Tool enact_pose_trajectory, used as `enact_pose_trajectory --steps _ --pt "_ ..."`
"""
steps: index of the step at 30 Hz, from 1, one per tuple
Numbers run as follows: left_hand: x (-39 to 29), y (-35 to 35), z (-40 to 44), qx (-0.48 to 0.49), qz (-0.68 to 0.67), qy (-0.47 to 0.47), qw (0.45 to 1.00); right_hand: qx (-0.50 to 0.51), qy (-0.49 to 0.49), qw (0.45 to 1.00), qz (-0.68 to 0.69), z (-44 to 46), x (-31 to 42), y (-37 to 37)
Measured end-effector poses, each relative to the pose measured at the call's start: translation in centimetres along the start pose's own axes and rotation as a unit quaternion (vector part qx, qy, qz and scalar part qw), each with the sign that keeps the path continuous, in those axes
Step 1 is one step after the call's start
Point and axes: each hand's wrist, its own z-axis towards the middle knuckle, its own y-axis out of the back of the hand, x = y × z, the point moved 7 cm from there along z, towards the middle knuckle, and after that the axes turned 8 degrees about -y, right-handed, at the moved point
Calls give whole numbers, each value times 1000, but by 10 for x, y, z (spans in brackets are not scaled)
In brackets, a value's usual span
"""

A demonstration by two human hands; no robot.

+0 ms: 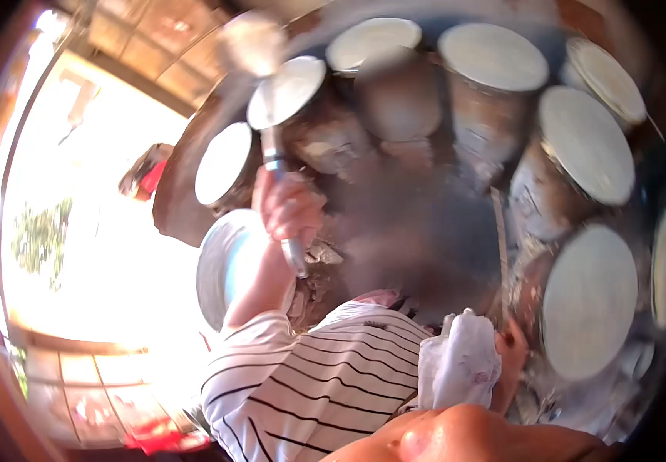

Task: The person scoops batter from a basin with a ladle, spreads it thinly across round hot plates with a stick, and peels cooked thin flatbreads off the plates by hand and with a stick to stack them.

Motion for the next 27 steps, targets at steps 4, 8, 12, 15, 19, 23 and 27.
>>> enact_pose_trajectory --steps 4,8,12,15,19,23,27 --pt "-162 -21 -72 -100 22 -289 952 227 110 967 -26 108 127 -212" --pt "-310 109 -206 -378 -57 -471 795 262 205 934 -130 160 212 -355" --pt "-377 324 -320 -628 -150 -496 581 287 191 931 -124 211 258 -453" --pt "-391 411 -302 -687 -115 -478 535 241 267 912 -197 264 307 -498" --pt "-388 418 -208 -630 -59 -444 635 212 314 896 -231 372 412 -570" --pt "-350 392 -204 -761 47 -366 534 201 347 866 -299 477 518 -677" --pt "-361 354 -204 -831 138 -424 332 190 509 777 -318 565 566 -796"
